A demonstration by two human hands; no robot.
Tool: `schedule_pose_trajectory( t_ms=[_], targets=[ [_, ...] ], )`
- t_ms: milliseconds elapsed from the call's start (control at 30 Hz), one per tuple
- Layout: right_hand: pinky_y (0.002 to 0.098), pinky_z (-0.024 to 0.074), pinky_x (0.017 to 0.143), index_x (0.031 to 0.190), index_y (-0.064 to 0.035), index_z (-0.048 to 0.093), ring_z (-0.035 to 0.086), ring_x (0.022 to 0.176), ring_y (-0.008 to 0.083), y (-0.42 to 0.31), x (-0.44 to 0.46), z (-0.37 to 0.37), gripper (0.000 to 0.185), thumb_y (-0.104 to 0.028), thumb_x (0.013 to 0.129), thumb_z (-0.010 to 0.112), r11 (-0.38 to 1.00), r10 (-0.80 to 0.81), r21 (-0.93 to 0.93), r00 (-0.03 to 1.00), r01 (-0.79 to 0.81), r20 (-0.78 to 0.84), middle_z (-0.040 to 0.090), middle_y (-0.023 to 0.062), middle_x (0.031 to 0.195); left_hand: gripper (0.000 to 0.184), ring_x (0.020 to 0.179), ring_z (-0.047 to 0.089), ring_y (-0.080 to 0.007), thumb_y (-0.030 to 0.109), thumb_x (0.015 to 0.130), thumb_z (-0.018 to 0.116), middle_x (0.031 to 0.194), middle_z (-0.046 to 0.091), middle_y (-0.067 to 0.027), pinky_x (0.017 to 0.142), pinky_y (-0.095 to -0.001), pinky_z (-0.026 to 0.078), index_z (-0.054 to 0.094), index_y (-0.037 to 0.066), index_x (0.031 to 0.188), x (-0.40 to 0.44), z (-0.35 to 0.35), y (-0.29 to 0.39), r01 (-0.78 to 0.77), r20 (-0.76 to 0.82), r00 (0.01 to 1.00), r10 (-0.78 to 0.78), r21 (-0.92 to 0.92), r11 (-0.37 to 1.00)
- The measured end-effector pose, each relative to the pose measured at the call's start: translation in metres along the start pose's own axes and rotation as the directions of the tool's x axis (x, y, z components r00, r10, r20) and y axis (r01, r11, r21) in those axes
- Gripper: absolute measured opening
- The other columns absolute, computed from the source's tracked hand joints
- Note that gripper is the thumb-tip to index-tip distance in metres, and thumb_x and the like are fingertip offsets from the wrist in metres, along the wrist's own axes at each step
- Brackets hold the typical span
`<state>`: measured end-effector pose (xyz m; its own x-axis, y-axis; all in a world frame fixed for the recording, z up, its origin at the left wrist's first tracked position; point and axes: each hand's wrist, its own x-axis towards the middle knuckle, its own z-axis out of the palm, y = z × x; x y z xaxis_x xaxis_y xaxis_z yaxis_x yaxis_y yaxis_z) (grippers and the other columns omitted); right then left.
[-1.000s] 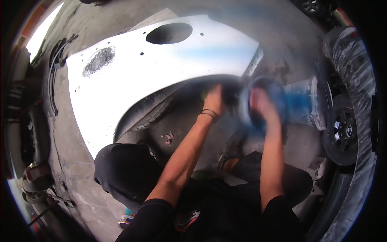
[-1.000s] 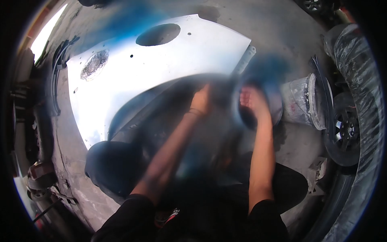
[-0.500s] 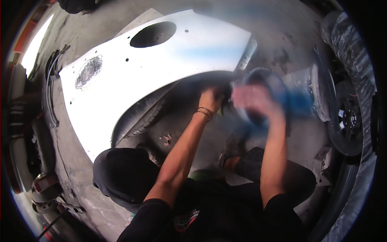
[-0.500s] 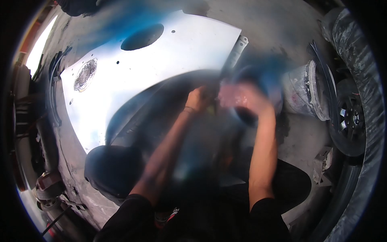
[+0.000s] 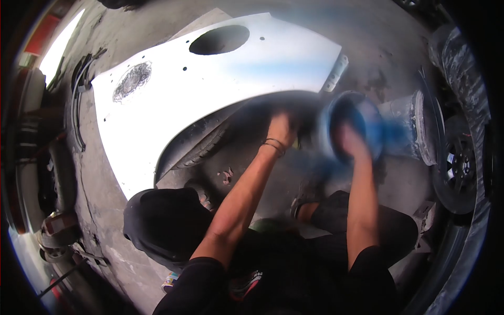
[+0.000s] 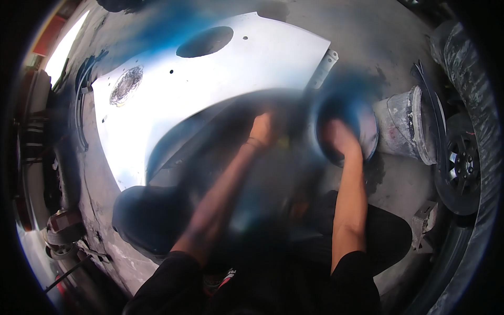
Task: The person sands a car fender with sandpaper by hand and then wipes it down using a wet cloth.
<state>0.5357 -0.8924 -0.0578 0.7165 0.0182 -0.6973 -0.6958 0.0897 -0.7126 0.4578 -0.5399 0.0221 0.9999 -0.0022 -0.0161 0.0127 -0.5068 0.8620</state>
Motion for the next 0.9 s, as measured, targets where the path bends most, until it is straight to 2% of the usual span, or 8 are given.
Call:
schedule_pose_trajectory(
  t_ms=[67, 233, 267, 333, 533, 667, 833, 900],
  targets=[
    [0.0404, 0.0608, 0.084, 0.106, -0.0044, 0.067, 0.072, 0.089, 0.0241, -0.051, -0.054, 0.045, 0.025, -0.028, 0.105, 0.058, 0.974, 0.02, 0.185, 0.863, -0.131, 0.505, 0.072, 0.0109, 0.096, 0.015, 0.095, 0.068, -0.048, 0.01, 0.087, 0.068, 0.099, 0.071, -0.028, 0.081, -0.0533, 0.056, 0.073, 0.0, 0.098, -0.004, 0.005, -0.002, 0.006, 0.013, 1.0, -0.006, -0.009, 1.0],
    [0.0388, 0.0612, 0.086, 0.109, 0.0039, 0.07, 0.074, 0.096, 0.0258, -0.101, -0.16, 0.185, 0.016, -0.004, 0.099, 0.059, 0.87, 0.076, -0.447, 0.838, 0.21, 0.54, 0.074, 0.0171, 0.096, 0.024, 0.1, 0.069, -0.049, 0.017, 0.088, 0.07, 0.101, 0.072, -0.0289, 0.087, -0.0523, 0.056, 0.07, -0.003, 0.102, -0.005, 0.002, 0.002, 0.022, -0.003, 1.0, -0.022, 0.051, 0.998],
    [0.04, 0.0581, 0.093, 0.119, 0.0045, 0.069, 0.073, 0.107, 0.0291, -0.083, -0.13, 0.19, 0.027, 0.001, 0.094, 0.062, 0.338, -0.003, -0.664, 0.706, 0.667, 0.708, 0.074, 0.0223, 0.107, 0.024, 0.1, 0.069, -0.049, 0.017, 0.088, 0.07, 0.101, 0.072, -0.0289, 0.087, -0.0523, 0.056, 0.07, -0.003, 0.102, -0.006, -0.005, 0.005, 0.018, -0.006, 1.0, -0.017, 0.052, 0.998],
    [0.0424, 0.0553, 0.101, 0.128, -0.0007, 0.063, 0.068, 0.119, 0.0336, -0.067, -0.16, 0.224, 0.035, -0.006, 0.094, 0.07, 0.169, -0.315, -0.805, 0.805, 0.569, 0.503, 0.069, 0.0204, 0.127, 0.03, 0.103, 0.068, -0.0504, 0.021, 0.091, 0.069, 0.103, 0.072, -0.0302, 0.088, -0.0511, 0.056, 0.067, -0.005, 0.105, -0.005, -0.026, 0.013, 0.106, -0.026, 0.994, -0.106, 0.008, 0.994],
    [0.0408, 0.0508, 0.107, 0.132, 0.0011, 0.059, 0.063, 0.128, 0.0324, -0.017, -0.122, 0.245, 0.041, -0.01, 0.095, 0.07, 0.238, -0.225, -0.775, 0.81, 0.585, 0.542, 0.067, 0.0192, 0.134, 0.033, 0.098, 0.073, -0.025, 0.017, 0.091, 0.067, 0.107, 0.074, -0.0183, 0.086, -0.0362, 0.058, 0.068, 0.003, 0.121, -0.058, -0.123, -0.002, 0.079, -0.078, 0.991, -0.113, -0.35, 0.933],
    [0.0311, 0.0498, 0.079, 0.113, -0.0069, 0.066, 0.062, 0.085, 0.0144, -0.015, -0.111, 0.285, 0.026, -0.026, 0.097, 0.073, 0.523, -0.052, -0.636, 0.766, 0.567, 0.64, 0.068, 0.003, 0.095, 0.039, 0.108, 0.072, -0.0331, 0.015, 0.088, 0.068, 0.115, 0.074, -0.0202, 0.093, -0.0407, 0.056, 0.067, 0.002, 0.126, -0.121, -0.146, -0.071, 0.15, -0.119, 0.976, -0.183, -0.243, 0.958],
    [0.029, 0.0474, 0.078, 0.11, -0.0121, 0.064, 0.059, 0.087, 0.0105, -0.03, -0.164, 0.33, 0.024, -0.029, 0.095, 0.073, 0.668, -0.005, -0.505, 0.682, 0.547, 0.731, 0.064, -0.0009, 0.094, 0.065, 0.128, 0.063, -0.0348, 0.012, 0.082, 0.076, 0.136, 0.066, -0.0228, 0.111, -0.0398, 0.047, 0.057, 0.002, 0.143, -0.147, -0.119, -0.075, 0.03, -0.218, 0.973, -0.075, -0.202, 0.979],
    [0.0297, 0.0481, 0.08, 0.107, -0.0144, 0.064, 0.059, 0.092, 0.0106, -0.039, -0.189, 0.336, 0.022, -0.032, 0.095, 0.071, 0.767, -0.008, -0.429, 0.675, 0.478, 0.738, 0.064, -0.001, 0.102, 0.059, 0.122, 0.064, -0.0294, 0.011, 0.085, 0.074, 0.131, 0.068, -0.0181, 0.109, -0.0364, 0.047, 0.058, 0.0, 0.141, -0.144, -0.112, -0.073, 0.113, -0.093, 0.98, -0.178, -0.477, 0.872]
  ],
)
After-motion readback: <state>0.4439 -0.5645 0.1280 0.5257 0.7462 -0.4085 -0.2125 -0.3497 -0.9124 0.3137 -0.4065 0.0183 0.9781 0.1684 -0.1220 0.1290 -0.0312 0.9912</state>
